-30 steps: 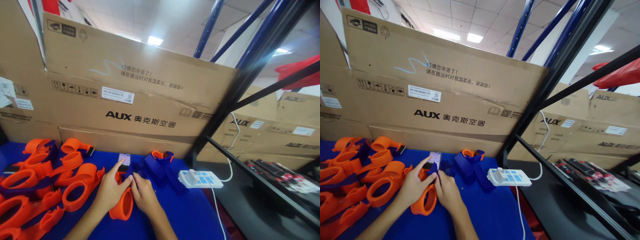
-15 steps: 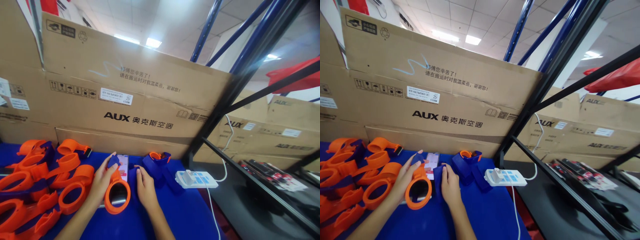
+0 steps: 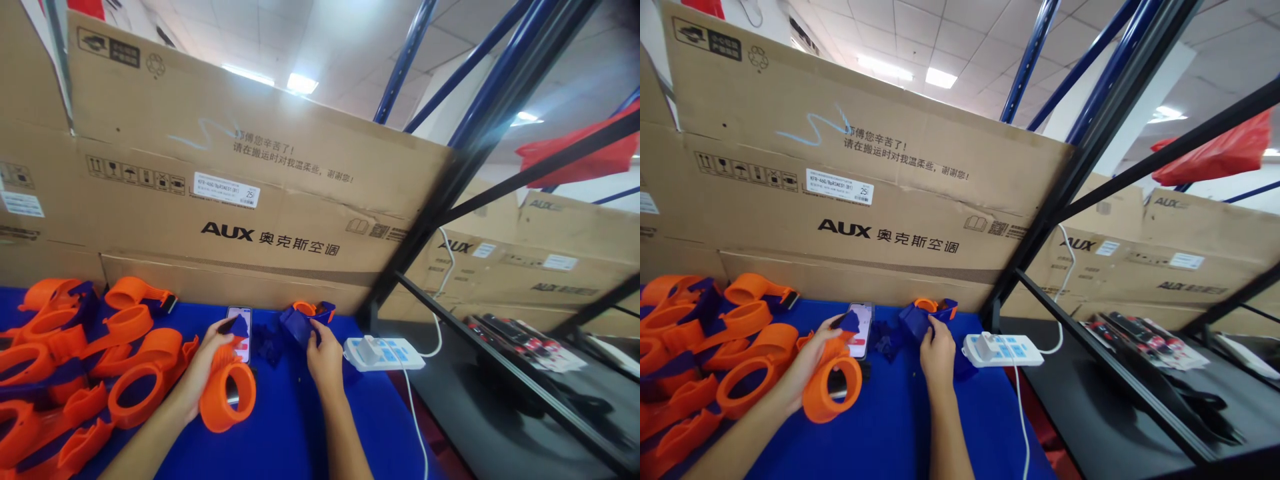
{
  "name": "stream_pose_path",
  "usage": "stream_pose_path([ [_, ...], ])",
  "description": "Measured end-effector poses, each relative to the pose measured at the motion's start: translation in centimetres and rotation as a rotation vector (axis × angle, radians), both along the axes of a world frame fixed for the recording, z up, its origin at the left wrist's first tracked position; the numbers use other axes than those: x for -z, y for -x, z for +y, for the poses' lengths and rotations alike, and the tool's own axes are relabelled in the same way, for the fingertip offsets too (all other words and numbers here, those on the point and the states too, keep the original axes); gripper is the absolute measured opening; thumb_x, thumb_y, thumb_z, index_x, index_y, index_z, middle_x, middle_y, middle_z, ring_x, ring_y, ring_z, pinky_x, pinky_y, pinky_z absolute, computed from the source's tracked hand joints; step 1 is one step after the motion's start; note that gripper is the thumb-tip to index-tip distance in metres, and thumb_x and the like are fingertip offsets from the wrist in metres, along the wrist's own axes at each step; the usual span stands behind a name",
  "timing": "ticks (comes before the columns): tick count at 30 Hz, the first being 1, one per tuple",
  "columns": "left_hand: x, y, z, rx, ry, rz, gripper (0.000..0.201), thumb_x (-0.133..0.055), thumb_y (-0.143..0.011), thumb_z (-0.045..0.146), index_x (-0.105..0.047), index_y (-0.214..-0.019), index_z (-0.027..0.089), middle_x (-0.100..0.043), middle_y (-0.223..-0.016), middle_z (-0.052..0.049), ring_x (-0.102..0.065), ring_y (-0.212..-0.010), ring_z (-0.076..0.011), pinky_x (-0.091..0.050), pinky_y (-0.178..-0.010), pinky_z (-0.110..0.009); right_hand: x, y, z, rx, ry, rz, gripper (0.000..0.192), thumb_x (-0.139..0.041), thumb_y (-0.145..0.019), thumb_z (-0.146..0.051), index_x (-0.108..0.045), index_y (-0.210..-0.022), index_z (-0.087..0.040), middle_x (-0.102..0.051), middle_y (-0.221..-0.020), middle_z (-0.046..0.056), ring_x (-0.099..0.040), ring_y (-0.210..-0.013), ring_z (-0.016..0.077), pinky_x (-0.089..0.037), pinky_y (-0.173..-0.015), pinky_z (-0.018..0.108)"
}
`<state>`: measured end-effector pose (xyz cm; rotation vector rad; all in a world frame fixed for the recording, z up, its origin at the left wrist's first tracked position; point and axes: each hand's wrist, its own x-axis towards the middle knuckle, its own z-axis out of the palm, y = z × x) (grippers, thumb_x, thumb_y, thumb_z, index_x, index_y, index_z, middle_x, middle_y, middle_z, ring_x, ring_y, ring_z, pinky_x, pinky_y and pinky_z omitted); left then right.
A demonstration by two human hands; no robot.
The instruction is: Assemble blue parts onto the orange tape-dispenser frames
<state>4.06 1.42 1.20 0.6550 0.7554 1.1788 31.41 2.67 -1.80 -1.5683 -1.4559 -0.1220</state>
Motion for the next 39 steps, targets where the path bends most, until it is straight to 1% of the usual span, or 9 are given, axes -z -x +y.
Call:
stream_pose_path([
  [5,1.6,0.0,0.5,-0.009,-0.013,-0.044,0.03,-0.072,-0.079,0.035,-0.06,-0.104,0.023,-0.062,-0.064,0.005,-0.058,-0.051,-0.0125,-0.049,-0.057,-0.025,0.4,-0.2,0.4,0.015,-0.015,-0.009,0.035,-0.05,-0.091,-0.023,-0.071,-0.117,-0.012,-0.072,-0.117,0.019,-0.065,-0.116,0.0318,-0.049,-0.104,0.052],
  [12,2.9,-0.1,1.3,-0.048,-0.079,0.082,0.033,-0.072,-0.08,0.037,-0.06,-0.109,0.026,-0.05,-0.053,0.01,-0.045,-0.045,-0.0096,-0.037,-0.049,-0.019,-0.1,1.3,0.0,-0.057,-0.051,0.009,0.031,-0.051,-0.097,-0.03,-0.072,-0.114,-0.015,-0.07,-0.122,0.018,-0.061,-0.123,0.0331,-0.043,-0.109,0.056],
  [14,2.9,-0.1,1.3,-0.039,-0.092,0.12,0.032,-0.072,-0.08,0.037,-0.061,-0.107,0.025,-0.049,-0.052,0.01,-0.041,-0.042,-0.0087,-0.031,-0.046,-0.018,-0.4,2.7,-0.4,-0.136,-0.051,0.011,0.031,-0.052,-0.099,-0.034,-0.072,-0.116,-0.017,-0.071,-0.122,0.016,-0.063,-0.12,0.0301,-0.047,-0.107,0.05],
  [17,2.5,-0.2,1.0,-0.014,-0.115,0.164,0.032,-0.075,-0.078,0.035,-0.062,-0.104,0.024,-0.047,-0.052,0.01,-0.039,-0.042,-0.0081,-0.024,-0.043,-0.018,-0.7,5.7,-1.4,-0.31,-0.016,-0.003,0.026,-0.057,-0.1,-0.036,-0.073,-0.116,-0.024,-0.076,-0.11,0.008,-0.071,-0.104,0.023,-0.056,-0.094,0.037],
  [19,2.2,-0.2,0.7,0.008,-0.139,0.186,0.032,-0.077,-0.077,0.033,-0.063,-0.104,0.023,-0.049,-0.055,0.009,-0.041,-0.046,-0.0085,-0.024,-0.044,-0.018,-0.7,7.6,-1.9,-0.48,0.028,0.027,0.025,-0.059,-0.1,-0.035,-0.072,-0.119,-0.025,-0.077,-0.103,0.006,-0.072,-0.094,0.0203,-0.057,-0.085,0.032],
  [21,2.0,-0.3,0.5,0.03,-0.181,0.212,0.03,-0.076,-0.079,0.033,-0.063,-0.104,0.023,-0.051,-0.058,0.008,-0.04,-0.048,-0.0082,-0.026,-0.045,-0.018,-0.5,9.0,-2.3,-0.564,0.051,0.088,0.026,-0.062,-0.098,-0.033,-0.071,-0.121,-0.024,-0.076,-0.097,0.004,-0.071,-0.087,0.0195,-0.057,-0.078,0.03],
  [28,2.4,-0.4,0.4,0.068,-0.289,0.311,0.029,-0.075,-0.083,0.041,-0.065,-0.101,0.02,-0.051,-0.062,0.008,-0.039,-0.049,-0.0068,-0.032,-0.047,-0.018,-0.3,9.9,-3.1,-0.574,0.093,0.128,0.026,-0.063,-0.097,-0.03,-0.069,-0.12,-0.022,-0.075,-0.087,0.004,-0.066,-0.07,0.0167,-0.052,-0.065,0.027],
  [33,2.9,-0.3,0.7,0.133,-0.314,0.423,0.035,-0.062,-0.092,0.052,-0.065,-0.107,0.021,-0.053,-0.06,0.007,-0.043,-0.043,-0.0083,-0.031,-0.043,-0.02,-0.7,9.6,-3.8,-0.539,0.097,0.025,0.036,-0.064,-0.092,-0.025,-0.064,-0.128,-0.02,-0.074,-0.087,0.005,-0.063,-0.068,0.0175,-0.051,-0.064,0.028],
  [39,2.9,0.3,1.1,0.188,-0.34,0.487,0.033,-0.058,-0.093,0.053,-0.064,-0.096,0.021,-0.058,-0.064,0.005,-0.047,-0.045,-0.0104,-0.035,-0.046,-0.022,-1.3,9.3,-3.9,-0.524,0.137,-0.078,0.031,-0.065,-0.089,-0.027,-0.065,-0.119,-0.019,-0.071,-0.083,0.004,-0.061,-0.069,0.0181,-0.047,-0.065,0.028],
])
